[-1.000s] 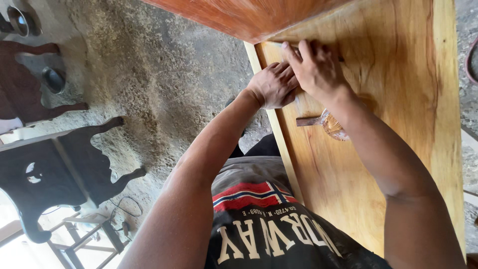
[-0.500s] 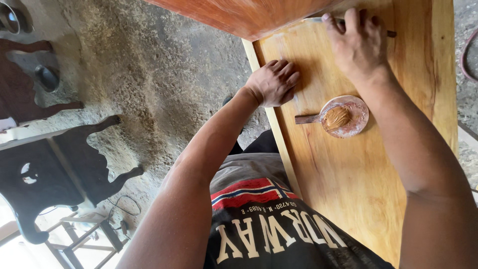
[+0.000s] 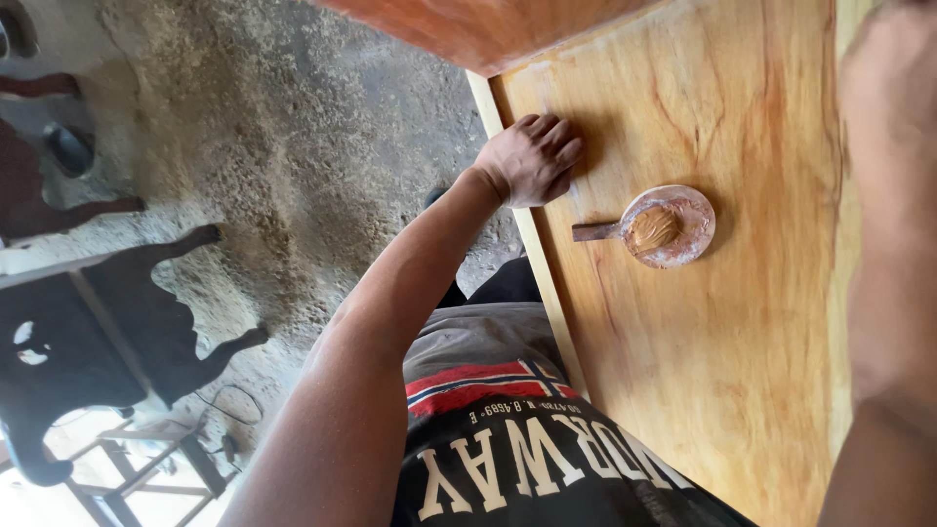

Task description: The person holds a bowl of wood filler in one hand and uses a small spatula to scoop filler and press it into seams and gaps on a wooden shelf unit. They work along the edges and corners of the furniture, spreading filler over visible joints and moving to new sections as they finish each one.

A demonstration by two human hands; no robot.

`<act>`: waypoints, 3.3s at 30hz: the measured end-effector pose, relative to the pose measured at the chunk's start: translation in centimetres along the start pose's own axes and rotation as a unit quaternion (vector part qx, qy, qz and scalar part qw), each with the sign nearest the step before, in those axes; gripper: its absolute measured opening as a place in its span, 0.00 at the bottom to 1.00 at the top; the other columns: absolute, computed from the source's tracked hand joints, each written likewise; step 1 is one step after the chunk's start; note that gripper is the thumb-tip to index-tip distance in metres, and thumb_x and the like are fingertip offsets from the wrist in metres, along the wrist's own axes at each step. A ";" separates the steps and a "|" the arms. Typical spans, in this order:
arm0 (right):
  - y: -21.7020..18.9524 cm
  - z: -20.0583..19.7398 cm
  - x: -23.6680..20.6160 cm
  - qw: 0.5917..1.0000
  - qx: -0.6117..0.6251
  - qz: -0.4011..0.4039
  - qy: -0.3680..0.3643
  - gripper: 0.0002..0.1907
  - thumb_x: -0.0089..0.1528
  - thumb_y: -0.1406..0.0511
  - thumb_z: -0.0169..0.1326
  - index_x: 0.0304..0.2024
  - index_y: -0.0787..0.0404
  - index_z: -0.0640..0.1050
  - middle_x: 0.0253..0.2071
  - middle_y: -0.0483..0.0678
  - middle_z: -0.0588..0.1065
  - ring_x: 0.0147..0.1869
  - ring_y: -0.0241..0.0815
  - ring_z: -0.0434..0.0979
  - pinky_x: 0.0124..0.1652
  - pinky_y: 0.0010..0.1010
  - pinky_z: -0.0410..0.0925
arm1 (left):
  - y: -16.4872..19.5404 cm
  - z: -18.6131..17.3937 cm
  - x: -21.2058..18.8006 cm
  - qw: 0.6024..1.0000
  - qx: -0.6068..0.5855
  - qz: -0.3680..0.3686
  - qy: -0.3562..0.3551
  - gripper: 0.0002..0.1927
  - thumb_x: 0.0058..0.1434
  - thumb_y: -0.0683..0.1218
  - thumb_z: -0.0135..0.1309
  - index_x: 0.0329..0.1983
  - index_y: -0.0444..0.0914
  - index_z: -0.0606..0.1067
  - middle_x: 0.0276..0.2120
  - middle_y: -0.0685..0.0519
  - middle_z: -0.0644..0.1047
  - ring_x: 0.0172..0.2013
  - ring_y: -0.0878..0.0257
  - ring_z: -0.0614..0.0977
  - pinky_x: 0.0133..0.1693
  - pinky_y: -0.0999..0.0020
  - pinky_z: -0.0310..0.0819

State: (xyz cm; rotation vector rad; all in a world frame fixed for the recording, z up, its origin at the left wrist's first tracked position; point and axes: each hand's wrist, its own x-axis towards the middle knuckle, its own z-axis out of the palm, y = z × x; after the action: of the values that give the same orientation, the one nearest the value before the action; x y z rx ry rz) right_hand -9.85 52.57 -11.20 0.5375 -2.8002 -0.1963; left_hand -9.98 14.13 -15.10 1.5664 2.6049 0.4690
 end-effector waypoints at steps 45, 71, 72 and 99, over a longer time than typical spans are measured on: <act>-13.2 -4.2 2.4 0.958 0.247 0.147 -0.019 0.15 0.64 0.73 0.55 0.53 0.60 0.80 0.43 0.54 0.72 0.44 0.56 0.76 0.40 0.46 0.71 | -0.1 -0.4 -0.1 1.000 -0.005 0.002 0.000 0.15 0.58 0.54 0.57 0.38 0.39 0.72 0.38 0.48 0.74 0.42 0.51 0.77 0.44 0.57 0.72; -14.7 -4.1 6.4 0.840 0.278 0.465 -0.013 0.25 0.59 0.75 0.52 0.60 0.58 0.77 0.47 0.62 0.74 0.50 0.63 0.76 0.49 0.49 0.70 | 0.4 -0.7 0.8 0.999 -0.024 0.010 0.028 0.13 0.54 0.50 0.58 0.37 0.40 0.72 0.36 0.49 0.74 0.41 0.50 0.77 0.43 0.57 0.73; -13.8 -3.9 6.3 0.829 0.271 0.490 -0.005 0.25 0.60 0.75 0.52 0.60 0.59 0.77 0.47 0.62 0.73 0.50 0.63 0.76 0.49 0.49 0.70 | 0.4 -0.7 0.8 0.999 -0.021 0.011 0.025 0.13 0.54 0.50 0.58 0.38 0.39 0.72 0.36 0.49 0.74 0.41 0.50 0.77 0.43 0.57 0.73; -11.2 -4.9 8.9 0.704 0.476 0.525 0.051 0.16 0.60 0.70 0.56 0.51 0.67 0.82 0.34 0.59 0.82 0.34 0.44 0.85 0.33 0.31 0.74 | 0.5 -1.1 1.2 1.000 -0.026 -0.005 -0.002 0.10 0.58 0.50 0.57 0.37 0.40 0.73 0.36 0.48 0.74 0.41 0.50 0.77 0.44 0.57 0.73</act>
State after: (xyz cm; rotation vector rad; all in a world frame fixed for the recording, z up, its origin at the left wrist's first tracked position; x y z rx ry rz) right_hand -12.48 38.48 -6.36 -0.9118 -2.3871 1.4736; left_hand -10.40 15.14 -13.76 1.5369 2.5734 0.5284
